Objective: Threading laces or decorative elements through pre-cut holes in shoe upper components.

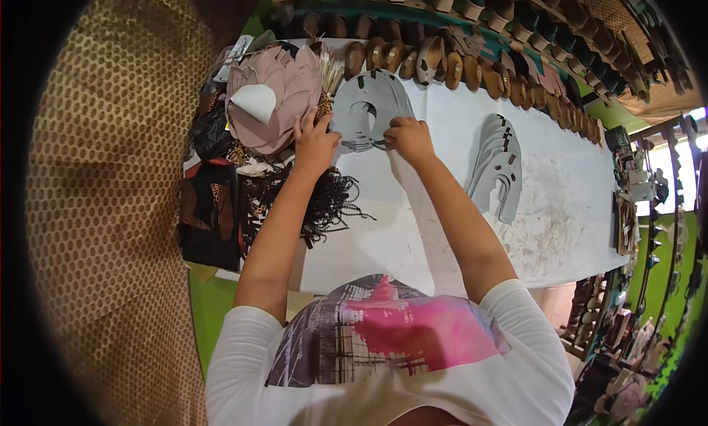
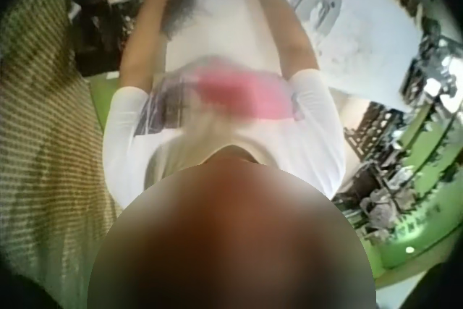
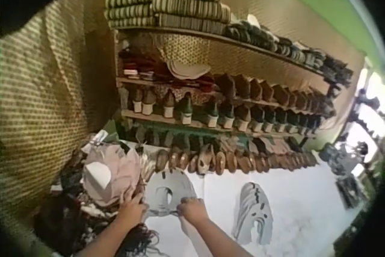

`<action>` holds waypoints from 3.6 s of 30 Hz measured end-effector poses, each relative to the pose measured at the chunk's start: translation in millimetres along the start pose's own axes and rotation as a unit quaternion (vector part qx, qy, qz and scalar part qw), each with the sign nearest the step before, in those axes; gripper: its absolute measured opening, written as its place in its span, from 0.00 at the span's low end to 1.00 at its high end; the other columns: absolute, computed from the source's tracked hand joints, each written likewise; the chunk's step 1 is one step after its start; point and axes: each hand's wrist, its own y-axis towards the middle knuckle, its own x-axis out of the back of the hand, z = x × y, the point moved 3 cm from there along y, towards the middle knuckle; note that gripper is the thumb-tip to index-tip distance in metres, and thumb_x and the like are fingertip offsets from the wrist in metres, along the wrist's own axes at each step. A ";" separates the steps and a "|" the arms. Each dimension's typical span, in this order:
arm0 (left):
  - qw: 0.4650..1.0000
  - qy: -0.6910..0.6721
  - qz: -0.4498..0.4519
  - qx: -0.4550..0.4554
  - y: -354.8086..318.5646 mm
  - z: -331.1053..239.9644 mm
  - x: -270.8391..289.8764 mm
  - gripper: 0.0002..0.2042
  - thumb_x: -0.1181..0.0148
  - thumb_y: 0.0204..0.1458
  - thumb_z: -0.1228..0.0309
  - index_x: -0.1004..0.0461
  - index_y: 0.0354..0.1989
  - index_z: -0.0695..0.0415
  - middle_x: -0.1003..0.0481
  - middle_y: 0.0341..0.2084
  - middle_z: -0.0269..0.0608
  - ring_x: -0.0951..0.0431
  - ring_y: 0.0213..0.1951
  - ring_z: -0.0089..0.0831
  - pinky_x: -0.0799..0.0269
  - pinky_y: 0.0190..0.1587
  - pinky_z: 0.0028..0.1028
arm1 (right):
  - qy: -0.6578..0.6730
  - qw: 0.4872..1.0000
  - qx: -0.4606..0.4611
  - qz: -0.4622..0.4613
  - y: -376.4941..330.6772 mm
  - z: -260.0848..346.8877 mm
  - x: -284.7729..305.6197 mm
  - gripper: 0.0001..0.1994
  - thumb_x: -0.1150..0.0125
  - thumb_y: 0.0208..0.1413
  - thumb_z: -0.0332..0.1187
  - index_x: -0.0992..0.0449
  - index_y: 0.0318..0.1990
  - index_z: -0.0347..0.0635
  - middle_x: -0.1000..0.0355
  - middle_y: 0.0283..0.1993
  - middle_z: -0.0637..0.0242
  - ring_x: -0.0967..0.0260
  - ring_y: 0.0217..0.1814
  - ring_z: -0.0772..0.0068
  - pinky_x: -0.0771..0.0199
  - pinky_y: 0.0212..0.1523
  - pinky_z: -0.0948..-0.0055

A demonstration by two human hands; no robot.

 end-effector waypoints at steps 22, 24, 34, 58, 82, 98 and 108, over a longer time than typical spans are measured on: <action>0.993 -0.038 0.034 -0.109 19.9 33.4 15.0 0.02 0.36 0.38 0.70 0.22 0.23 0.49 0.33 0.51 0.29 0.42 0.58 0.42 0.55 0.58 0.52 | -0.004 0.988 -0.100 -0.115 -12.5 11.7 21.7 0.05 0.41 0.44 0.32 0.22 0.28 0.44 0.26 0.33 0.68 0.29 0.35 0.62 0.30 0.35 0.66; 0.995 -0.044 0.000 -0.094 17.5 28.7 16.3 0.02 0.37 0.39 0.70 0.23 0.24 0.50 0.32 0.50 0.31 0.42 0.58 0.43 0.54 0.58 0.51 | -0.003 0.987 -0.107 -0.124 -18.8 16.1 31.0 0.04 0.42 0.44 0.32 0.23 0.28 0.45 0.26 0.32 0.70 0.30 0.37 0.65 0.33 0.38 0.64; 0.980 -0.174 0.062 -0.077 -89.9 -52.9 24.8 0.03 0.40 0.44 0.68 0.25 0.26 0.51 0.35 0.52 0.35 0.44 0.59 0.45 0.54 0.59 0.49 | -0.001 0.999 -0.012 -0.040 -156.8 53.3 77.9 0.07 0.42 0.39 0.31 0.25 0.30 0.47 0.30 0.32 0.69 0.34 0.42 0.65 0.41 0.50 0.62; 0.993 0.027 0.112 0.024 -106.1 -141.3 -54.0 0.27 0.54 0.51 0.62 0.44 0.61 0.55 0.43 0.61 0.39 0.47 0.64 0.31 0.67 0.63 0.53 | -0.037 0.997 -0.069 -0.001 -154.4 37.6 -16.3 0.27 0.59 0.58 0.49 0.41 0.60 0.43 0.43 0.63 0.61 0.49 0.65 0.59 0.56 0.63 0.46; 0.990 0.029 0.122 0.062 -106.2 -145.6 -51.7 0.25 0.60 0.53 0.62 0.43 0.61 0.50 0.45 0.62 0.38 0.48 0.64 0.32 0.70 0.61 0.58 | -0.065 0.997 -0.033 -0.004 -153.3 40.4 -21.8 0.31 0.56 0.53 0.55 0.40 0.60 0.44 0.43 0.60 0.59 0.47 0.61 0.56 0.50 0.57 0.42; 0.981 -0.076 0.172 -0.051 -141.1 -76.0 32.1 0.16 0.48 0.51 0.59 0.27 0.47 0.49 0.35 0.54 0.42 0.41 0.60 0.36 0.64 0.59 0.62 | 0.042 0.981 -0.186 -0.037 -145.5 94.4 -21.9 0.29 0.51 0.54 0.51 0.42 0.61 0.50 0.41 0.60 0.62 0.49 0.64 0.56 0.59 0.59 0.34; 0.989 -0.097 0.040 0.101 -177.7 52.0 88.5 0.10 0.47 0.50 0.68 0.24 0.35 0.58 0.25 0.38 0.42 0.28 0.43 0.41 0.38 0.52 0.40 | 0.105 0.989 0.074 -0.072 -38.2 240.3 -42.5 0.13 0.43 0.47 0.38 0.23 0.42 0.55 0.33 0.46 0.66 0.41 0.55 0.60 0.51 0.60 0.48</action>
